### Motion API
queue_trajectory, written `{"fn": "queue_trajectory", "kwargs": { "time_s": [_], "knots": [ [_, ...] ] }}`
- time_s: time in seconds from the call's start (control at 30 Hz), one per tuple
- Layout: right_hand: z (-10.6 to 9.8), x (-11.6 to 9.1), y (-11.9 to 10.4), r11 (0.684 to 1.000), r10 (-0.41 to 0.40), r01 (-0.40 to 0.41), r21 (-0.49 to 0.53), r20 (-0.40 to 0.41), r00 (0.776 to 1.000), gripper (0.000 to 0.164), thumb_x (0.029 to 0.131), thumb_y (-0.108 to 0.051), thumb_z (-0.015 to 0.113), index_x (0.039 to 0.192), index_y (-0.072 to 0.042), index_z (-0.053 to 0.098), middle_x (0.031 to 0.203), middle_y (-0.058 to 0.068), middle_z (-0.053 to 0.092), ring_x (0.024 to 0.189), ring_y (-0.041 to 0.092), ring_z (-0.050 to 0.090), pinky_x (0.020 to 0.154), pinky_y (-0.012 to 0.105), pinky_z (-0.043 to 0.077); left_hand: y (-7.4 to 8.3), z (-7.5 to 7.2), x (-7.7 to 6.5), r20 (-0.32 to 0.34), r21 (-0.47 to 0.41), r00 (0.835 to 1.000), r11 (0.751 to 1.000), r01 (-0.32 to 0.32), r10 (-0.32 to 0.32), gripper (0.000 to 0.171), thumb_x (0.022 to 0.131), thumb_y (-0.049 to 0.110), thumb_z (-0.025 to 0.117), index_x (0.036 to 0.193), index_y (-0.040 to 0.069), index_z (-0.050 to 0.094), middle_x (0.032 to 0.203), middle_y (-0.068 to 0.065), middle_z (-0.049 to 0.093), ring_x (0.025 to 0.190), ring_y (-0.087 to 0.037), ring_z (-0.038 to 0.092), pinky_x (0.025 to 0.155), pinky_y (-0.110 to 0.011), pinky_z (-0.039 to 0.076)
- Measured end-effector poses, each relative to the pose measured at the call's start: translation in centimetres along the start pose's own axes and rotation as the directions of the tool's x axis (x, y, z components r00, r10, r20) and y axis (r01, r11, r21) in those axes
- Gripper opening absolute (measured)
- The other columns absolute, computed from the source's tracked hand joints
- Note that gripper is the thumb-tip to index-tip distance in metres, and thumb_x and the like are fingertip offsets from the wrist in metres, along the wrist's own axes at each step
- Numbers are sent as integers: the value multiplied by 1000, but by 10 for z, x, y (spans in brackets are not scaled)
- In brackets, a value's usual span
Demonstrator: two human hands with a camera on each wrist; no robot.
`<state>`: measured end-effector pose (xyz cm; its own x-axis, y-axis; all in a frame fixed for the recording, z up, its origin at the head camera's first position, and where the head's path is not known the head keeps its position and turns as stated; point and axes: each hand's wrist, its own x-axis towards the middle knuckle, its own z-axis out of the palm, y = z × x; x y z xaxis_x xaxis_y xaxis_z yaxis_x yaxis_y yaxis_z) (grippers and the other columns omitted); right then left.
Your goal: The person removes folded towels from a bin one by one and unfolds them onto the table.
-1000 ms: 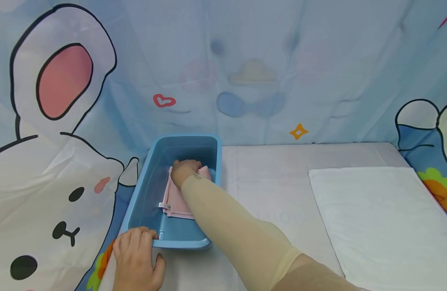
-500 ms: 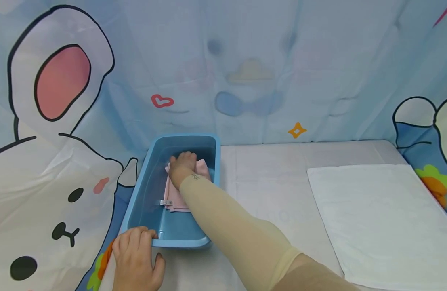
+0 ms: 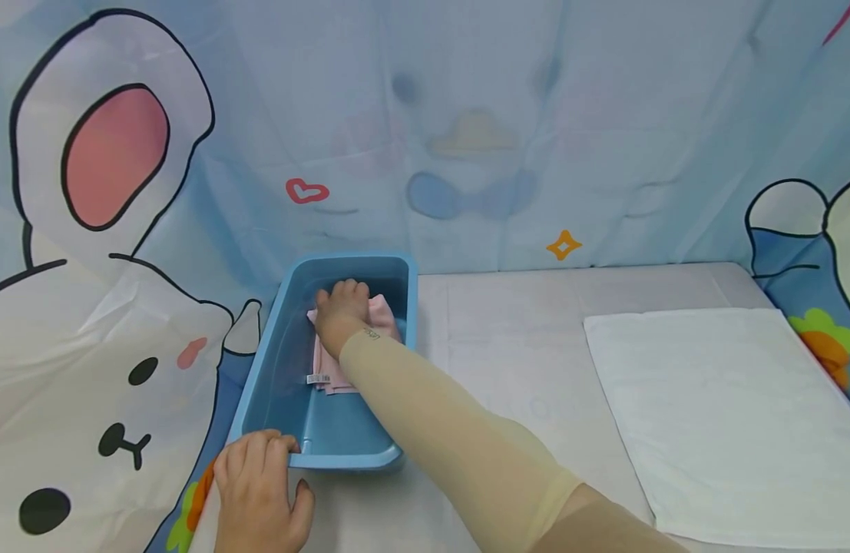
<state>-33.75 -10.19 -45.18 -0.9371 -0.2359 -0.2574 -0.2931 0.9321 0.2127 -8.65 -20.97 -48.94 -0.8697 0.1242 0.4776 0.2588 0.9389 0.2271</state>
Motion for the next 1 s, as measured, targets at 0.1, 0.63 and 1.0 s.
{"fn": "queue_trajectory", "kwargs": {
  "time_s": [0.1, 0.63, 1.0],
  "knots": [
    [-2, -2, 1, 1000, -13, 13, 11, -37, 999, 59, 107, -42, 64, 158, -23, 40, 143, 7, 53, 119, 26, 45, 107, 46, 42, 0, 0, 0, -2, 1, 1000, 1000, 0, 0, 34, 69, 12, 72, 101, 11, 61, 107, -12, 61, 110, -33, 49, 101, -58, 33],
    [-15, -15, 9, 994, -96, 82, -76, -204, 974, 45, 109, -47, 59, 142, -18, 50, 120, 4, 59, 104, 22, 49, 95, 40, 44, 1, 0, 0, -1, 11, 1000, 1000, 6, -6, 36, 67, 11, 73, 101, 11, 60, 105, -12, 61, 108, -32, 49, 100, -57, 33],
    [-38, -34, 28, 986, -151, 118, -116, -336, 930, 38, 115, -46, 42, 136, -17, 54, 105, 2, 60, 94, 20, 53, 81, 36, 43, 3, 0, 1, 2, 16, 1000, 1000, 3, -3, 36, 68, 10, 73, 101, 10, 60, 104, -12, 60, 108, -33, 49, 99, -57, 32]
  ]
}}
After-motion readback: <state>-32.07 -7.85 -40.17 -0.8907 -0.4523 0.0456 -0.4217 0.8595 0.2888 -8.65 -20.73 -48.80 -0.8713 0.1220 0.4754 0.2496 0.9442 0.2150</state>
